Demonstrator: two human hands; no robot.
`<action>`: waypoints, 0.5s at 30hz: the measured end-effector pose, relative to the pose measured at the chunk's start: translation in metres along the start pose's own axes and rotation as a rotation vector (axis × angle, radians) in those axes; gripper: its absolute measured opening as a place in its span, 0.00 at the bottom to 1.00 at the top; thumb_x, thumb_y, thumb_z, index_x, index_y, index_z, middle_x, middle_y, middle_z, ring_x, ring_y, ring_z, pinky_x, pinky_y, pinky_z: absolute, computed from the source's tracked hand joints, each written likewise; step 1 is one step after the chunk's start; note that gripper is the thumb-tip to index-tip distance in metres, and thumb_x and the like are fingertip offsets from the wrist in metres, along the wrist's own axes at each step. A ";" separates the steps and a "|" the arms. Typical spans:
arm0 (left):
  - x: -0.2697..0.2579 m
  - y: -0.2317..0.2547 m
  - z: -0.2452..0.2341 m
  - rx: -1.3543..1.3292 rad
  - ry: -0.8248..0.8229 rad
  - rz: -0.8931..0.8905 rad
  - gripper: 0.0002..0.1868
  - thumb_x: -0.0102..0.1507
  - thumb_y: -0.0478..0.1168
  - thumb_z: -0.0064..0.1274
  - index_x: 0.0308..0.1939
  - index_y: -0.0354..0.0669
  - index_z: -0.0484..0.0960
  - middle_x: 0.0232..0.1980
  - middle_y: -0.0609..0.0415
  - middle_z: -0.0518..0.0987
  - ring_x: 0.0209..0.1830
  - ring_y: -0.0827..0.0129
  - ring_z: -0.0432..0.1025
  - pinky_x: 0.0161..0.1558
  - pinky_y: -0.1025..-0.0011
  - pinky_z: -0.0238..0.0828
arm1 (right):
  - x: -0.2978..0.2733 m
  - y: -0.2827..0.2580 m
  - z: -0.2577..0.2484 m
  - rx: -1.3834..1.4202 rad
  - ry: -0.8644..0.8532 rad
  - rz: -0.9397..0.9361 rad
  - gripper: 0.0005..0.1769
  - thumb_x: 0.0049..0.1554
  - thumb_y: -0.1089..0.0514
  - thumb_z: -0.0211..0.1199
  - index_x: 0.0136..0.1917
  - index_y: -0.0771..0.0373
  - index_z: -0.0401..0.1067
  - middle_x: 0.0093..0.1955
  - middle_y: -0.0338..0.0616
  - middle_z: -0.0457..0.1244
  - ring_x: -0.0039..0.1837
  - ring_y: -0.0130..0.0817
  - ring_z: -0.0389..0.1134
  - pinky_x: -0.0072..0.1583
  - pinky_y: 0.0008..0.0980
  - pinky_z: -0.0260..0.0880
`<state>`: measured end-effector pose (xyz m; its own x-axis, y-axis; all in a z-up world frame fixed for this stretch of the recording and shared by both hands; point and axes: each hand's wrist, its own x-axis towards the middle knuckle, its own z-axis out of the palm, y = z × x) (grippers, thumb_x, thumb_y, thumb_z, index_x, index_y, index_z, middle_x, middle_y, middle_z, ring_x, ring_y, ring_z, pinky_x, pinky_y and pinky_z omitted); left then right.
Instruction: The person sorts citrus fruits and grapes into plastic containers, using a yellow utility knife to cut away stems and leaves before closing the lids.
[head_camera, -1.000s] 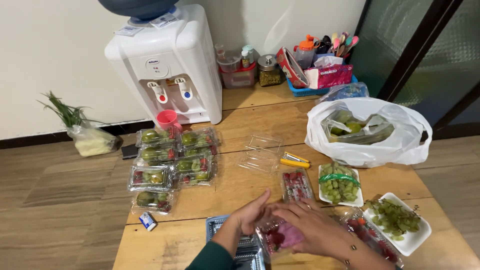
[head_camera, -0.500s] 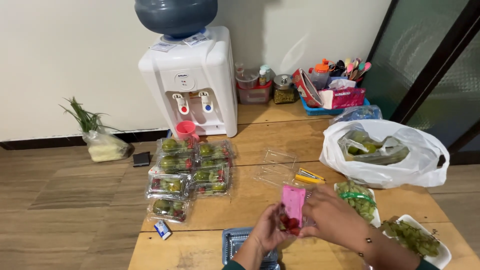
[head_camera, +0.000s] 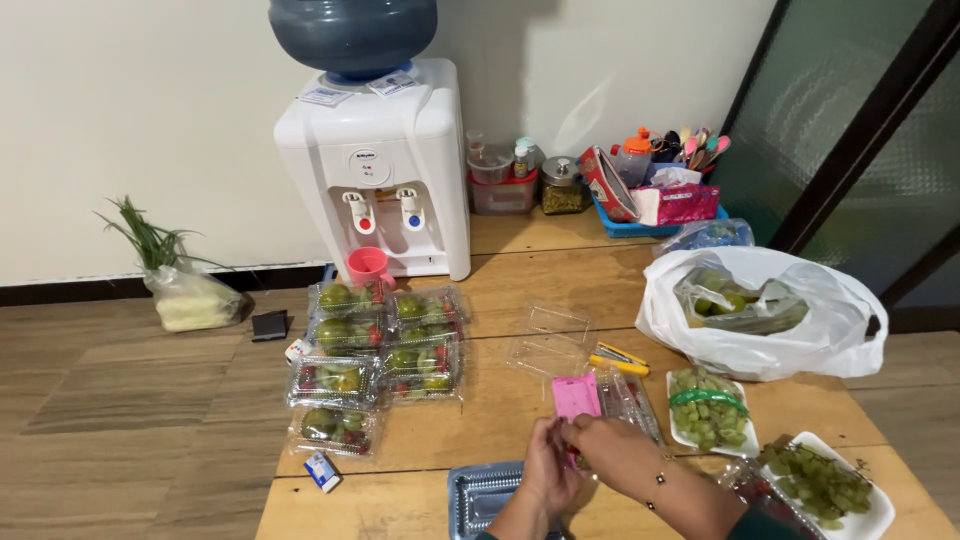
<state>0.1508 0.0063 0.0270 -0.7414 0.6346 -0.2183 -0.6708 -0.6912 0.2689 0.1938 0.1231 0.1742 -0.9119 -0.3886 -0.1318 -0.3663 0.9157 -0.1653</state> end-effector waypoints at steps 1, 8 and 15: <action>-0.006 0.005 0.008 0.000 0.000 0.003 0.21 0.66 0.55 0.43 0.49 0.45 0.82 0.44 0.52 0.83 0.43 0.63 0.77 0.43 0.65 0.74 | 0.000 -0.003 -0.002 0.000 0.001 -0.003 0.12 0.57 0.61 0.57 0.56 0.58 0.71 0.54 0.48 0.66 0.55 0.52 0.70 0.54 0.48 0.72; -0.002 0.032 -0.014 0.118 0.150 -0.013 0.19 0.68 0.54 0.43 0.45 0.44 0.79 0.41 0.52 0.82 0.39 0.62 0.78 0.44 0.64 0.78 | 0.026 -0.002 0.015 0.253 0.083 0.016 0.15 0.53 0.63 0.62 0.54 0.56 0.75 0.51 0.48 0.67 0.56 0.51 0.70 0.56 0.46 0.71; -0.008 0.071 -0.012 0.323 0.192 0.072 0.17 0.69 0.51 0.39 0.55 0.51 0.77 0.41 0.53 0.82 0.37 0.62 0.78 0.39 0.62 0.77 | 0.061 -0.013 0.017 0.445 0.119 0.093 0.14 0.53 0.60 0.66 0.54 0.58 0.75 0.50 0.49 0.69 0.54 0.49 0.71 0.57 0.44 0.70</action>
<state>0.1087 -0.0515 0.0368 -0.7973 0.4908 -0.3513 -0.5985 -0.5675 0.5654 0.1463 0.0859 0.1512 -0.9615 -0.2689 -0.0574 -0.1909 0.8032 -0.5642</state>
